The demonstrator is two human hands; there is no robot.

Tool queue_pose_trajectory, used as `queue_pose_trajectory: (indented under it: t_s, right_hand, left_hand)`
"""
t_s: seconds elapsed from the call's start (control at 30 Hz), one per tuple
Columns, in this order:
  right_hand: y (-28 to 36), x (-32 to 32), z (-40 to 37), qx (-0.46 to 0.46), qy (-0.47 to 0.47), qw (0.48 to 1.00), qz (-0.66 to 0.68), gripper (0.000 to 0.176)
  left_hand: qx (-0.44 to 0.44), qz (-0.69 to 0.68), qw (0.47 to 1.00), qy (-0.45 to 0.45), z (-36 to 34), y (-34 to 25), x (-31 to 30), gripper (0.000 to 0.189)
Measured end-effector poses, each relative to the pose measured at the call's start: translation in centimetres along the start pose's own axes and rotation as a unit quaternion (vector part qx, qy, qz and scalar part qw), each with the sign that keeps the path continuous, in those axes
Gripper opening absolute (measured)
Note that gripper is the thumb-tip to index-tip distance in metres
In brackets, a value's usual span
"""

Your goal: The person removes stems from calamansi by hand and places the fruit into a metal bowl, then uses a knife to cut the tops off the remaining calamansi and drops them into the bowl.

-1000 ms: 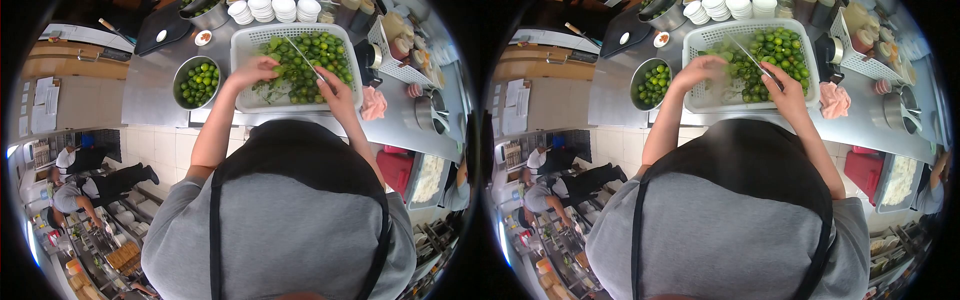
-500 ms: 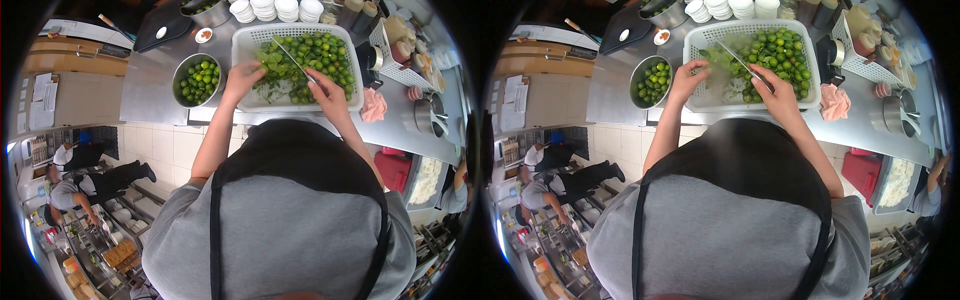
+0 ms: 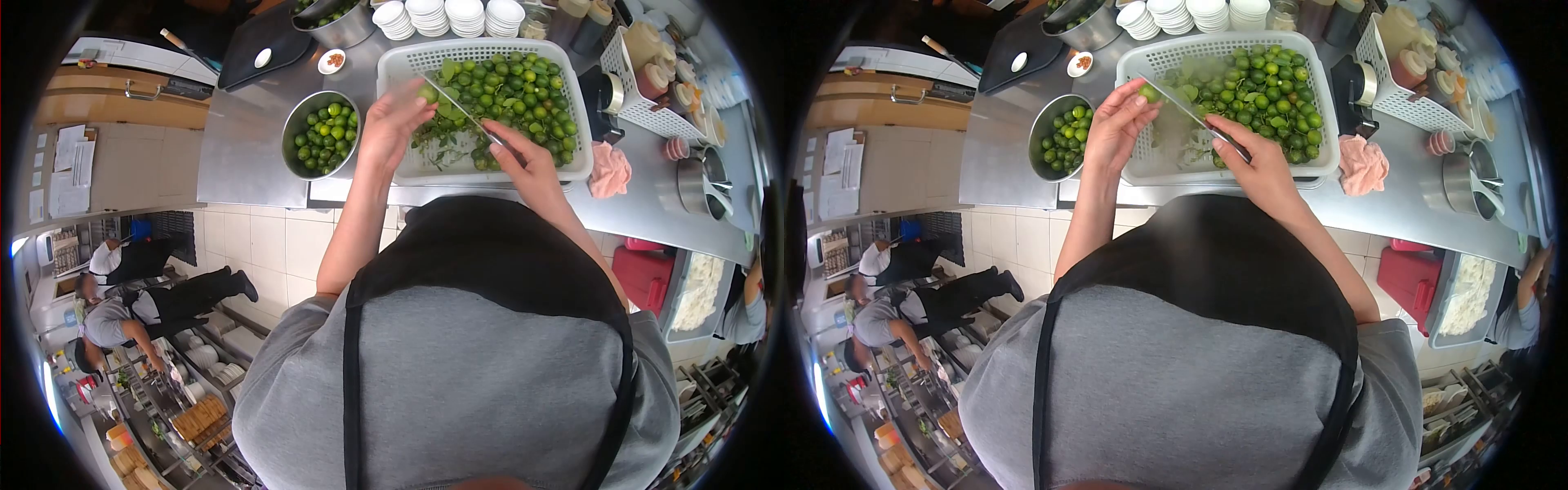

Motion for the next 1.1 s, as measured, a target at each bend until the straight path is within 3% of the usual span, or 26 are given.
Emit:
queue_pose_trajectory:
  t_s: [0.17,0.33,0.47,0.57,0.63,0.7,0.77,0.8,0.83,0.9,0.97,1.03,1.1]
  right_hand:
    - [0.3,0.3,-0.2,0.000,0.013,1.000,-0.021,0.034]
    - [0.5,0.3,0.0,-0.012,0.004,0.999,-0.037,0.033]
    - [0.6,0.4,0.5,-0.016,-0.026,0.998,-0.054,0.032]
    - [0.3,-0.2,1.0,-0.012,-0.055,0.997,-0.058,0.031]
    - [0.3,-0.8,1.5,-0.006,-0.074,0.995,-0.066,0.030]
    - [-0.2,-2.0,1.8,0.041,-0.097,0.993,-0.058,0.029]
    - [-0.4,-2.5,1.6,0.026,-0.103,0.993,-0.052,0.029]
    - [-0.7,-2.5,1.5,0.041,-0.093,0.993,-0.054,0.029]
    - [-0.9,-2.4,1.7,0.055,-0.084,0.993,-0.058,0.029]
    - [-1.0,-2.0,1.4,0.013,-0.075,0.997,-0.023,0.031]
    - [-1.4,-1.7,1.0,0.047,-0.060,0.997,-0.008,0.032]
    - [-2.3,-1.3,0.8,0.080,-0.032,0.996,0.011,0.032]
    - [-2.5,-0.6,0.6,0.112,-0.004,0.993,0.028,0.032]
  left_hand:
    - [0.029,-0.024,0.999,0.004,0.0,-0.3,0.2,0.023]
    - [0.066,0.064,0.996,-0.001,-0.2,-0.4,0.4,0.020]
    - [0.047,0.060,0.997,0.011,-0.7,0.2,1.5,0.020]
    - [0.041,0.132,0.989,0.050,-1.4,0.4,2.3,0.022]
    - [-0.009,0.232,0.966,0.115,-2.8,0.8,4.6,0.022]
    - [-0.002,0.203,0.970,0.135,-1.1,0.3,2.9,0.022]
    - [-0.076,-0.062,0.983,0.157,0.7,0.7,1.6,0.024]
    - [-0.066,0.085,0.986,0.126,1.4,2.1,0.5,0.027]
    - [-0.061,0.087,0.986,0.126,1.3,2.5,0.3,0.027]
    - [-0.097,0.317,0.939,0.089,0.6,3.7,-1.1,0.026]
    - [-0.075,0.251,0.962,0.080,0.7,3.4,-1.3,0.026]
    - [-0.020,0.002,0.999,0.046,1.2,2.2,-1.0,0.026]
    - [-0.022,-0.042,0.998,0.041,1.2,1.7,-1.1,0.027]
Point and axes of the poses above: each hand's wrist, its own z-axis towards the middle knuckle, its own x-axis out of the palm, y = z × x, the point moved 7 cm from there along z, towards the middle knuckle, and after that the axes turned 9 degrees about x, right-handed, at the moved point
